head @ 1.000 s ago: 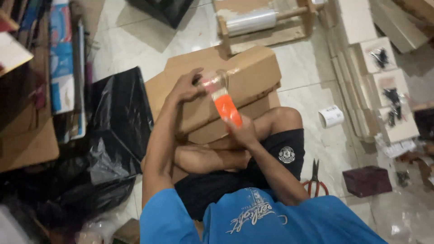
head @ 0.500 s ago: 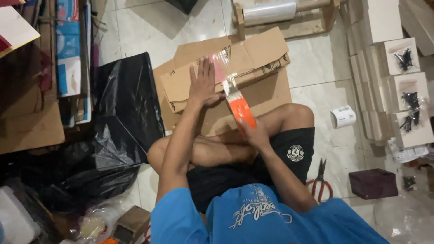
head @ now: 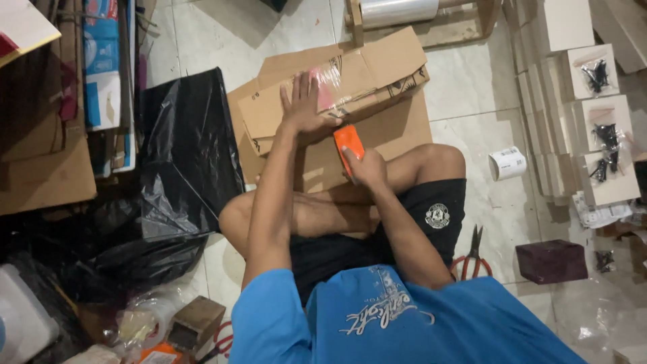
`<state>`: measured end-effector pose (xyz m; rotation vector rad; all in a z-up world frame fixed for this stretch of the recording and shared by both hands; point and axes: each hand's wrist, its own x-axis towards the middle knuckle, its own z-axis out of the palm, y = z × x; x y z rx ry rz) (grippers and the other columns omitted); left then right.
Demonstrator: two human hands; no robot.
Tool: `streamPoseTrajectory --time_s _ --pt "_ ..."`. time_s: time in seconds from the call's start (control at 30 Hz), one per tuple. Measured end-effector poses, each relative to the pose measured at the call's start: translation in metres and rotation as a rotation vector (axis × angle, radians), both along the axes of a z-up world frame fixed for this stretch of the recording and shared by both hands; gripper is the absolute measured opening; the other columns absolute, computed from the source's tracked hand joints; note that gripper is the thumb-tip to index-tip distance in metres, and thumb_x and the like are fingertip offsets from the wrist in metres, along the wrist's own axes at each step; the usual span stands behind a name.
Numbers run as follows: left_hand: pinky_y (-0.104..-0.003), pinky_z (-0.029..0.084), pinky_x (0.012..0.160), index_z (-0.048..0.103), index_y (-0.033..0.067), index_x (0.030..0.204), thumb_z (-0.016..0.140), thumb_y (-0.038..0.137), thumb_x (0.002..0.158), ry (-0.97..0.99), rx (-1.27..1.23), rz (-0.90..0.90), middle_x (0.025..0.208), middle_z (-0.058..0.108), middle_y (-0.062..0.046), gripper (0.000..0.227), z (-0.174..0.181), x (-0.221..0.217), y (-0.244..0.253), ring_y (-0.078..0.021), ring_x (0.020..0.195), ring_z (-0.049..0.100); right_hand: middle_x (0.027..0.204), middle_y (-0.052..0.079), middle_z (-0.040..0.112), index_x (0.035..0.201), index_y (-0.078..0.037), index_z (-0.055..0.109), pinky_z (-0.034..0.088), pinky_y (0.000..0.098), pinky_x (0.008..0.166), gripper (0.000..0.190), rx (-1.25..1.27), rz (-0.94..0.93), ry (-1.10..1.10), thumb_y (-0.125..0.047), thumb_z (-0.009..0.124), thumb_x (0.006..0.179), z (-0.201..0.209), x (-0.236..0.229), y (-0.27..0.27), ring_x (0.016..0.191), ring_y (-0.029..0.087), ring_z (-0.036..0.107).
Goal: Packing a metal rack into a cardboard box, sealing it with tape, and using scissors to trim the box.
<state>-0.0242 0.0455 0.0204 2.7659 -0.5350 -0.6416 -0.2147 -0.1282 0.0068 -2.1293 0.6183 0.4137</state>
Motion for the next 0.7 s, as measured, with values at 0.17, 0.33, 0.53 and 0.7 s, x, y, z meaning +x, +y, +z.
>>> streamPoseTrajectory --time_s 0.17,0.33,0.53,0.7 --pt "-0.073 -0.014 0.134 -0.008 0.0077 0.182 0.058 0.102 0.082 0.066 0.074 -0.002 0.191 -0.018 -0.013 0.152 0.061 -0.023 -0.014 -0.0338 0.174 -0.021 0.124 0.028 0.078 0.124 -0.004 0.076 0.057 0.0604 0.099 0.071 -0.362 0.186 0.086 -0.068 0.061 0.1 0.021 0.005 0.012 0.117 0.053 0.073" --pt "-0.084 -0.004 0.131 -0.009 0.007 0.183 0.06 0.113 0.068 -0.063 0.198 -0.027 0.189 -0.02 -0.013 0.171 0.039 -0.038 -0.02 -0.038 0.173 -0.019 0.124 0.025 0.08 0.128 -0.013 0.075 0.057 0.0589 0.091 0.072 -0.372 0.253 0.217 -0.077 0.063 0.098 0.099 -0.006 -0.04 0.114 0.046 0.077" --pt "-0.085 0.032 0.126 0.039 0.0083 0.177 0.1 0.066 0.07 -0.561 0.141 -0.127 0.179 0.034 -0.031 0.136 -0.03 -0.045 -0.014 -0.0507 0.169 0.025 0.106 0.04 0.077 0.135 0.012 0.063 0.06 0.074 0.091 0.067 -0.677 0.041 -0.127 -0.051 0.071 0.113 0.03 0.015 -0.194 0.105 0.062 0.078" --pt "-0.083 0.033 0.124 0.044 0.0068 0.176 0.09 0.085 0.074 -0.632 0.148 -0.089 0.177 0.035 -0.036 0.137 -0.022 -0.043 -0.02 -0.0543 0.166 0.031 0.121 0.04 0.082 0.144 0.011 0.063 0.028 0.0669 0.125 0.059 -0.743 0.178 -0.005 -0.038 0.068 0.112 -0.106 0.04 -0.311 0.127 0.056 0.076"
